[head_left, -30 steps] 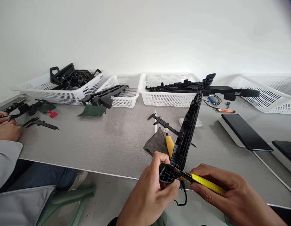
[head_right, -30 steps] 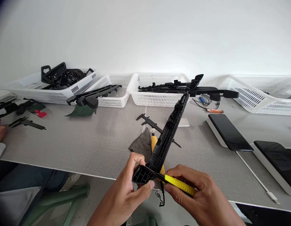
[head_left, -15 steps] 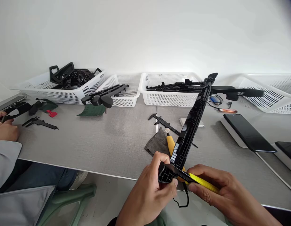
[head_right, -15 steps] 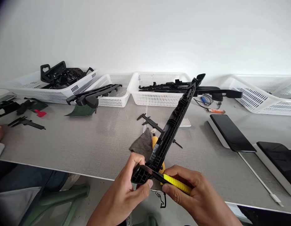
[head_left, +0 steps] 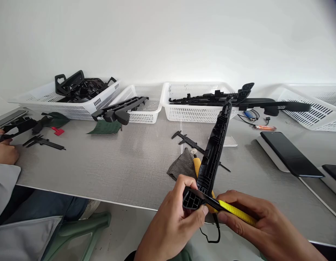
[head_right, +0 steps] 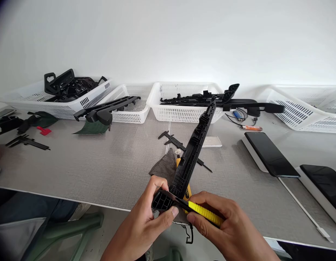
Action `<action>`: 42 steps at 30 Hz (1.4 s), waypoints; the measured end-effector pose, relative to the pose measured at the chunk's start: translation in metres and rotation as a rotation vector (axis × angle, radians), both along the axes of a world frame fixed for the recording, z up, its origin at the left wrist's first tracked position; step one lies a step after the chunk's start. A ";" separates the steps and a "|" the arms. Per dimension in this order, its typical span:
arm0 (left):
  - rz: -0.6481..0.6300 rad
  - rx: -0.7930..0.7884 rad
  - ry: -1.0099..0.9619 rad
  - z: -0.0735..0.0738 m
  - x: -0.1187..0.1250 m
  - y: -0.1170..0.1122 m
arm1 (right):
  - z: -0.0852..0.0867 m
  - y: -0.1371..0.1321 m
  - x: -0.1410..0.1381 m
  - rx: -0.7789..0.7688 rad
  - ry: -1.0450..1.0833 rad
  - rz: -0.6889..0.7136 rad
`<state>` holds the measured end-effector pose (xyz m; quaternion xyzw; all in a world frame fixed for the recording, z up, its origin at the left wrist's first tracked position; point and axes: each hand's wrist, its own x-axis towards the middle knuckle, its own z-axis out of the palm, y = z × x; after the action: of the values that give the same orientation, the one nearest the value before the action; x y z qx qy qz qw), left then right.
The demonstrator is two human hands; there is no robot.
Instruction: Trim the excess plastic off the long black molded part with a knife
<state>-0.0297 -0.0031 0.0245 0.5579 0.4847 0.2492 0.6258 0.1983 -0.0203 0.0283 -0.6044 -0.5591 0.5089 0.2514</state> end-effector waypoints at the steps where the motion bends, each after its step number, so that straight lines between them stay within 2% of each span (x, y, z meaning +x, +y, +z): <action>1: -0.004 -0.007 0.010 0.000 0.000 0.000 | 0.001 0.000 -0.001 0.005 -0.006 -0.016; 5: -0.008 -0.017 0.031 -0.003 -0.001 0.003 | 0.003 -0.001 -0.002 0.027 -0.026 -0.058; 11: -0.032 0.023 0.055 -0.006 -0.001 0.008 | -0.006 0.004 0.010 0.089 -0.077 0.047; 18: -0.005 0.085 0.089 -0.014 0.002 0.015 | -0.014 0.007 0.004 0.094 -0.016 0.054; 23: 0.024 0.107 0.012 -0.017 0.003 0.024 | -0.016 0.010 -0.001 0.123 -0.033 -0.002; 29: 0.048 0.061 -0.053 -0.022 0.002 0.031 | -0.020 0.017 0.005 0.195 -0.084 0.135; 35: 0.080 0.010 -0.165 -0.028 0.005 0.039 | -0.031 0.019 0.004 0.276 -0.106 0.096; 39: 0.147 0.002 -0.154 -0.029 0.008 0.040 | -0.021 0.036 -0.001 0.337 -0.170 0.067; 42: 0.173 -0.002 -0.108 -0.035 0.009 0.040 | -0.003 0.069 -0.010 0.482 -0.212 0.059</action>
<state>-0.0210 0.0366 -0.0109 0.4990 0.4969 0.3317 0.6278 0.1882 0.0491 0.0257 -0.5604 -0.7046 0.3019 0.3135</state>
